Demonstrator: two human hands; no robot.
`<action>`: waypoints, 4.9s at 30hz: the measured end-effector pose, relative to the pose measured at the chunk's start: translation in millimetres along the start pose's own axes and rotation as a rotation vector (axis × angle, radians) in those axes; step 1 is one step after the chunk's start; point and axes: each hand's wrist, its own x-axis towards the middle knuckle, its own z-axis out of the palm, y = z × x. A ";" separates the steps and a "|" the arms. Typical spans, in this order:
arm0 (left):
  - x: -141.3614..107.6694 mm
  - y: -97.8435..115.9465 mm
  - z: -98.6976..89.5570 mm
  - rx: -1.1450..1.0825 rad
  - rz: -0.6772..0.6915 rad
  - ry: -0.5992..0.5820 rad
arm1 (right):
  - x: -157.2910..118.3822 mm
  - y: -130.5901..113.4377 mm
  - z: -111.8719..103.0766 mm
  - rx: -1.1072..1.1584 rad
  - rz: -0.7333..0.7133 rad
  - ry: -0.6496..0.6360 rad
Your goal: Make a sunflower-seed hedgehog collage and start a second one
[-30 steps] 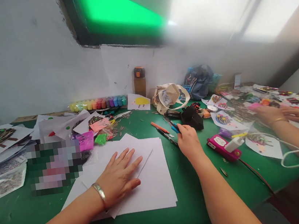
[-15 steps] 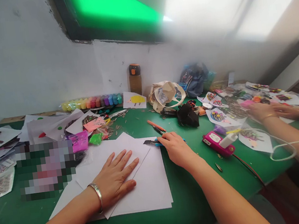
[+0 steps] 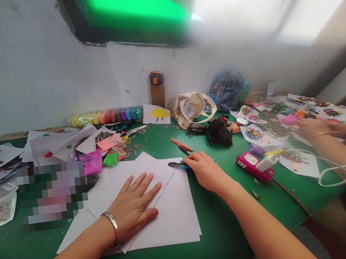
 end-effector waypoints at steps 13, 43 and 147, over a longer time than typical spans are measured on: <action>-0.5 2.0 -4.8 -0.006 -0.004 -0.036 | 0.6 -1.5 -11.3 0.000 -0.098 -0.030; -1.4 2.8 -6.0 0.006 0.029 -0.050 | -24.3 -19.5 -13.8 0.151 -0.058 -0.048; -1.0 -0.6 2.5 -0.022 0.085 -0.007 | -45.4 -101.8 -11.6 0.267 -0.179 -0.195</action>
